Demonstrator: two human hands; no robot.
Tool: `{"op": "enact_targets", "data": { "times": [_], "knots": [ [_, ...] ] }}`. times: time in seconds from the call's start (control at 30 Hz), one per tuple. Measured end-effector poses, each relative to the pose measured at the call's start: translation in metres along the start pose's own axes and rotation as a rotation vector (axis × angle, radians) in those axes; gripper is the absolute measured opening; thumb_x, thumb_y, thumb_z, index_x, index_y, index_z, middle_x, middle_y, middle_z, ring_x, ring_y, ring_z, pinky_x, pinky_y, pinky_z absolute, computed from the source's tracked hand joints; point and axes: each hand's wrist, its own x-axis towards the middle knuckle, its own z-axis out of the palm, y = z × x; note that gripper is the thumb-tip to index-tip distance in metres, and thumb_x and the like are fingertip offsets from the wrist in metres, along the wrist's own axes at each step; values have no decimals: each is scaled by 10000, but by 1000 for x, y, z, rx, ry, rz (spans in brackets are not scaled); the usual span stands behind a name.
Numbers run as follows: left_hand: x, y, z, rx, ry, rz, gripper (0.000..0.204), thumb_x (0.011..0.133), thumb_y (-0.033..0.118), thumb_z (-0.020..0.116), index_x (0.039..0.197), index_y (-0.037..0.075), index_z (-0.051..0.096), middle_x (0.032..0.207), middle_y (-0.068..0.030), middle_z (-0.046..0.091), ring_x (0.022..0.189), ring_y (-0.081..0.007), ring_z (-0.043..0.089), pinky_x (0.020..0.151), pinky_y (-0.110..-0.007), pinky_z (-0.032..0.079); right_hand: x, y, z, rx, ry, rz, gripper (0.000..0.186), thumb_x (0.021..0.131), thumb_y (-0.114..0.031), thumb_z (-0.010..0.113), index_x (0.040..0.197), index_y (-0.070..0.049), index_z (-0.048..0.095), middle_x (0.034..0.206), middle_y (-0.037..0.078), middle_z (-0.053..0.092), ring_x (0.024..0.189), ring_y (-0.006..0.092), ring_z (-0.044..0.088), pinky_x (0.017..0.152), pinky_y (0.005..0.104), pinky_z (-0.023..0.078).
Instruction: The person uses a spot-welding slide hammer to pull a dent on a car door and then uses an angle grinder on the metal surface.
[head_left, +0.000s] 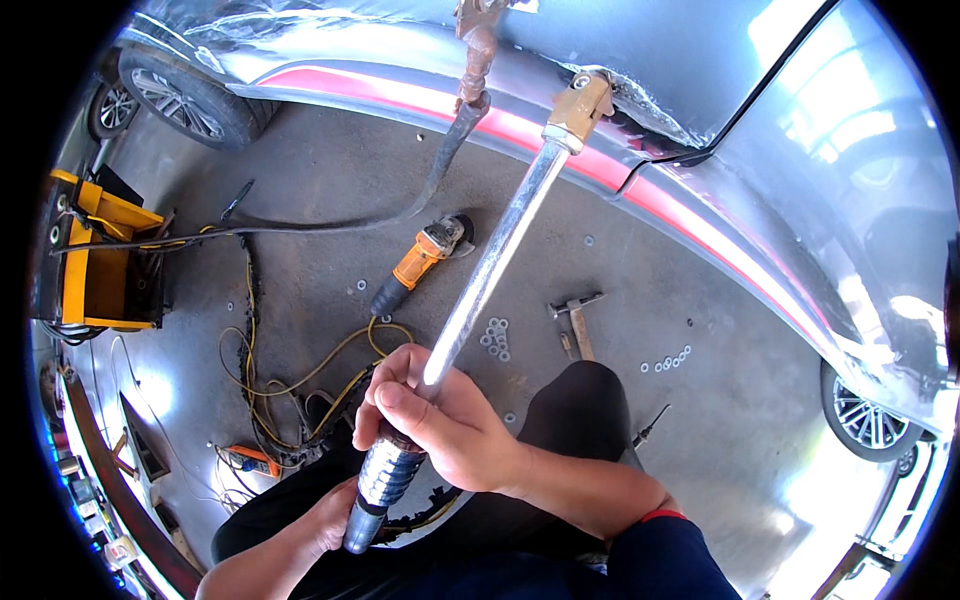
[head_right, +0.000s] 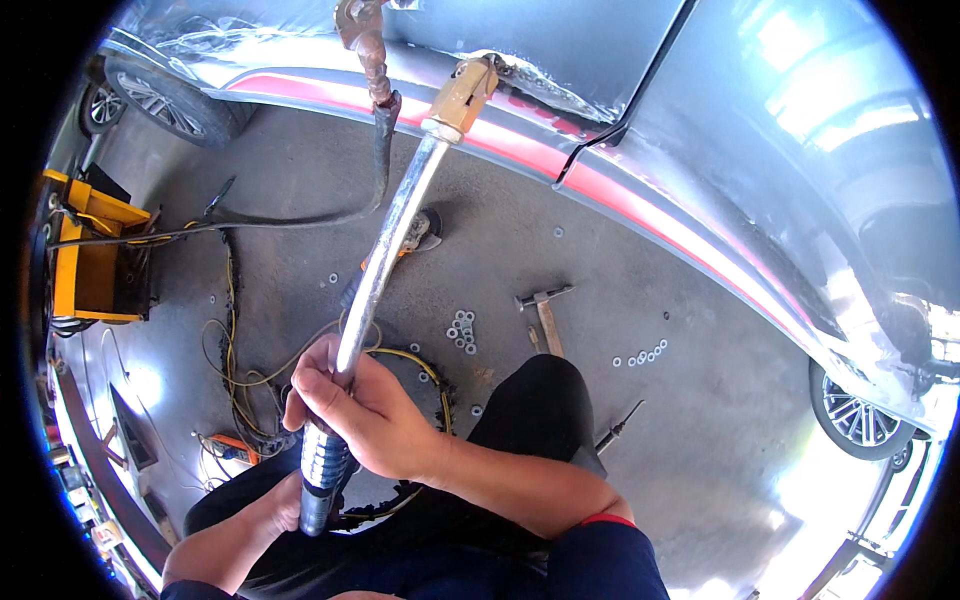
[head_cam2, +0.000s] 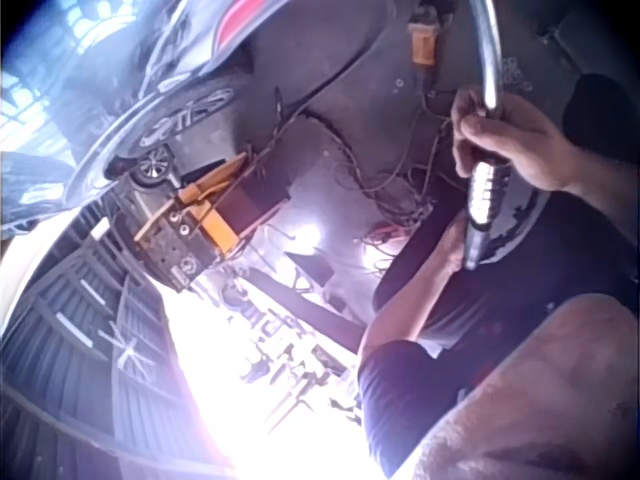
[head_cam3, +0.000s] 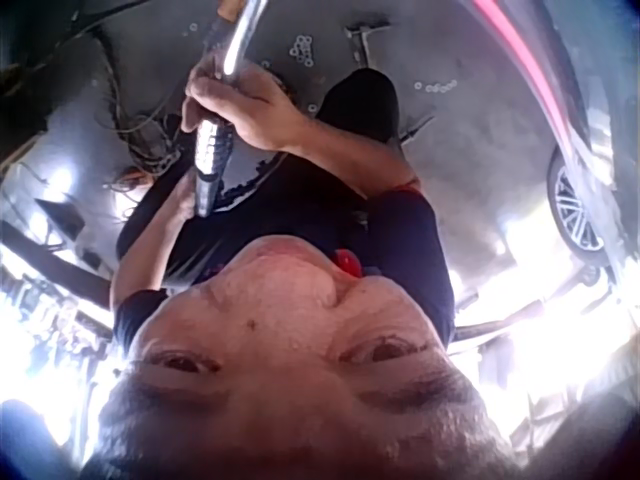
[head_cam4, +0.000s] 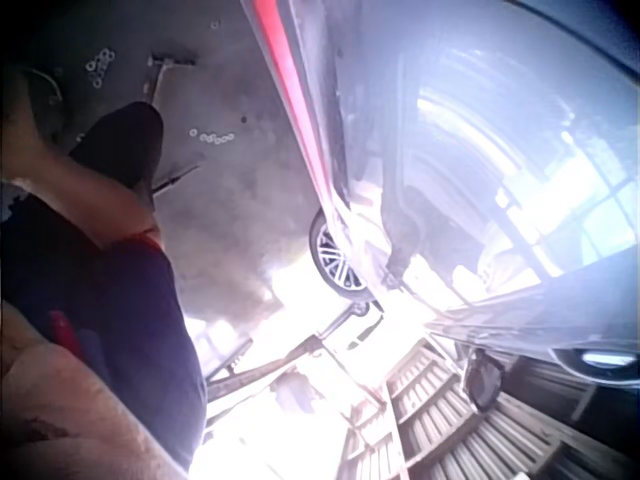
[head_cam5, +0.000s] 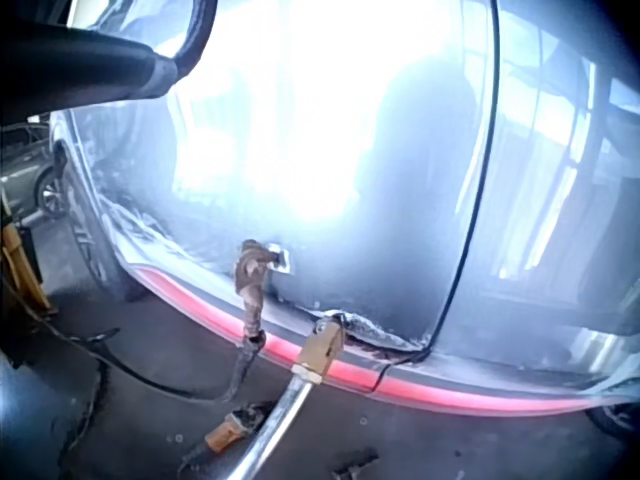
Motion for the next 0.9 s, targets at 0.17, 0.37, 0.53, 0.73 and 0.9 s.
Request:
{"op": "enact_targets", "data": {
  "times": [0.17, 0.37, 0.53, 0.73, 0.9],
  "knots": [
    [-4, 0, 2, -79, -9, -3, 259, 854, 227, 739, 1017, 61, 626, 809, -127, 679, 668, -235, 685, 604, -350, 570, -1, -4, -1, -21, -8, 15, 215, 1079, -283, 496, 1081, -68, 508, 936, 85, 686, 827, 70, 586, 716, 228, 424],
    [-3, 0, 0, -101, 16, -15, 250, 853, 220, 743, 1009, 59, 633, 812, -131, 681, 670, -235, 687, 611, -355, 575, -2, -2, 0, -17, 22, 23, 205, 1078, -274, 497, 1071, -69, 506, 910, 83, 680, 837, 89, 604, 742, 245, 447],
    [-5, 3, -1, -9, -21, -40, 236, 877, 212, 721, 1023, 55, 623, 825, -135, 680, 680, -242, 688, 613, -364, 579, 0, 0, 2, 12, 49, 18, 210, 1072, -263, 507, 1063, -54, 500, 867, 87, 668, 801, 116, 627, 771, 279, 490],
    [-9, 2, 5, 57, 42, -7, 199, 963, 228, 609, 1068, 60, 599, 843, -155, 674, 689, -269, 690, 617, -379, 580, 25, -28, -1, 122, 104, -86, 193, 1020, -207, 579, 1074, -29, 529, 782, 30, 571, 634, 131, 629, 630, 299, 523],
    [-5, 6, 6, 88, 11, -50, 282, 1055, 187, 417, 1273, 46, 526, 902, -81, 626, 739, -211, 668, 634, -369, 587, 30, -25, -11, 127, 54, -217, 162, 1004, -129, 571, 1106, -26, 497, 751, 51, 564, 644, 163, 623, 664, 352, 541]
  ]
}}
